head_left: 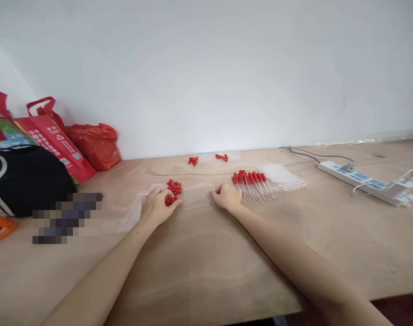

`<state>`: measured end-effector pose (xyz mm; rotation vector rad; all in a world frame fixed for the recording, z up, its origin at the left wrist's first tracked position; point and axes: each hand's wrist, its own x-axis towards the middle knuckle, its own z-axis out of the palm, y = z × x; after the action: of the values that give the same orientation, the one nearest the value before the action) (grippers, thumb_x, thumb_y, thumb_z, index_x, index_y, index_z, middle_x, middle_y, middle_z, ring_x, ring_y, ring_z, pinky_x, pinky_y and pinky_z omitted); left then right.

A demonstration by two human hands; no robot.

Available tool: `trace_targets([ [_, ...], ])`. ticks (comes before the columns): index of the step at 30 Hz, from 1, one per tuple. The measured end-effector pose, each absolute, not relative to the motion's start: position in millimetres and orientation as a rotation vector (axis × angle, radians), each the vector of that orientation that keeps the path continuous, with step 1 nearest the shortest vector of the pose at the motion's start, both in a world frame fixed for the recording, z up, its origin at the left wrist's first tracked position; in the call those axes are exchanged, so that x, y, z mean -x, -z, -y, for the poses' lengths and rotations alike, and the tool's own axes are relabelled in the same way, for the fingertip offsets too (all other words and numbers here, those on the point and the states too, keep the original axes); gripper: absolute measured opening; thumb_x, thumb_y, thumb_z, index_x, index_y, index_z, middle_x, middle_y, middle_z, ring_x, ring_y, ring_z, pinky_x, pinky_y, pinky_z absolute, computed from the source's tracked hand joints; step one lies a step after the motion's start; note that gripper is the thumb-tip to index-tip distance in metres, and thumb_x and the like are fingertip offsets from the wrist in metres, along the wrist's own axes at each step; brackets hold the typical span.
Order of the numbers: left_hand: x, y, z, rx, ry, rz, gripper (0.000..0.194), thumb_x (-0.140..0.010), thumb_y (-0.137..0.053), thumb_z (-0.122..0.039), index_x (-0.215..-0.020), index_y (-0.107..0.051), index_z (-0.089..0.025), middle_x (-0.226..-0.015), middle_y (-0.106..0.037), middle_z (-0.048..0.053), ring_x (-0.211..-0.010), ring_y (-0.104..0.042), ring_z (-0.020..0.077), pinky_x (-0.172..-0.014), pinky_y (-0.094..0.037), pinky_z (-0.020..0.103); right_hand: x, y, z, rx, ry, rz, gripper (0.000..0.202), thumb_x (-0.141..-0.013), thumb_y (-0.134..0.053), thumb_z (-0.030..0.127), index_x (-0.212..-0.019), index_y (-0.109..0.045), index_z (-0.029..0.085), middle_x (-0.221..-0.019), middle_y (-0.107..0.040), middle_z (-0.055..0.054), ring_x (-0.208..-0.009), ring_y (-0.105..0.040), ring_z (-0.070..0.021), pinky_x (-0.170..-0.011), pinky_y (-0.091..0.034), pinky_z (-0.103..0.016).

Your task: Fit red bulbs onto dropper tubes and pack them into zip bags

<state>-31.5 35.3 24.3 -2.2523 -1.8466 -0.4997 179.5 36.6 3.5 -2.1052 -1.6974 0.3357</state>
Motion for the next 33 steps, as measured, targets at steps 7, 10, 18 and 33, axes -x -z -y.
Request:
trace_targets([
  [7, 28.4, -19.4, -36.7, 2.282, 0.415, 1.765, 0.02, -0.071, -0.058, -0.04, -0.072, -0.059, -0.02, -0.084, -0.059, 0.004, -0.087, -0.053, 0.0228, -0.07, -0.036, 0.032, -176.8, -9.7, -45.4, 2.178, -0.412, 1.652, 0.028, -0.074, -0.047, 0.038, -0.076, -0.066, 0.017, -0.085, -0.066, -0.011, -0.087, -0.058, -0.0245, -0.082, -0.031, -0.04],
  [10, 27.8, -21.6, -36.5, 2.256, 0.463, 1.705, 0.019, -0.074, -0.054, -0.036, -0.067, -0.06, -0.02, -0.08, -0.06, 0.004, -0.085, -0.054, 0.0235, -0.071, -0.036, 0.034, -176.7, -8.8, -46.3, 2.18, -0.425, 1.641, 0.027, -0.074, -0.046, 0.035, -0.077, -0.066, 0.017, -0.087, -0.066, -0.011, -0.088, -0.058, -0.0245, -0.082, -0.031, -0.04],
  [18, 8.4, -25.2, -14.8, 2.469, 1.044, 1.415, 0.016, -0.077, -0.052, -0.029, -0.075, -0.061, -0.017, -0.069, -0.057, 0.002, -0.071, -0.054, 0.0169, -0.067, -0.041, 0.029, -188.2, -9.0, -39.6, 2.053, -0.432, 1.66, 0.029, -0.082, -0.034, 0.029, -0.08, -0.059, 0.013, -0.088, -0.064, -0.013, -0.085, -0.058, -0.0239, -0.071, -0.037, -0.033],
  [33, -22.6, -2.6, 9.6, 3.092, 0.827, 1.069, 0.028, -0.075, -0.056, -0.027, -0.101, -0.058, -0.017, -0.096, -0.056, 0.006, -0.085, -0.055, 0.0179, -0.075, -0.046, 0.032, -259.2, 17.5, 30.2, 1.215, -0.044, 2.203, 0.023, -0.087, -0.035, 0.019, -0.103, -0.051, 0.016, -0.085, -0.06, -0.007, -0.08, -0.053, -0.0163, -0.069, -0.032, -0.029],
])
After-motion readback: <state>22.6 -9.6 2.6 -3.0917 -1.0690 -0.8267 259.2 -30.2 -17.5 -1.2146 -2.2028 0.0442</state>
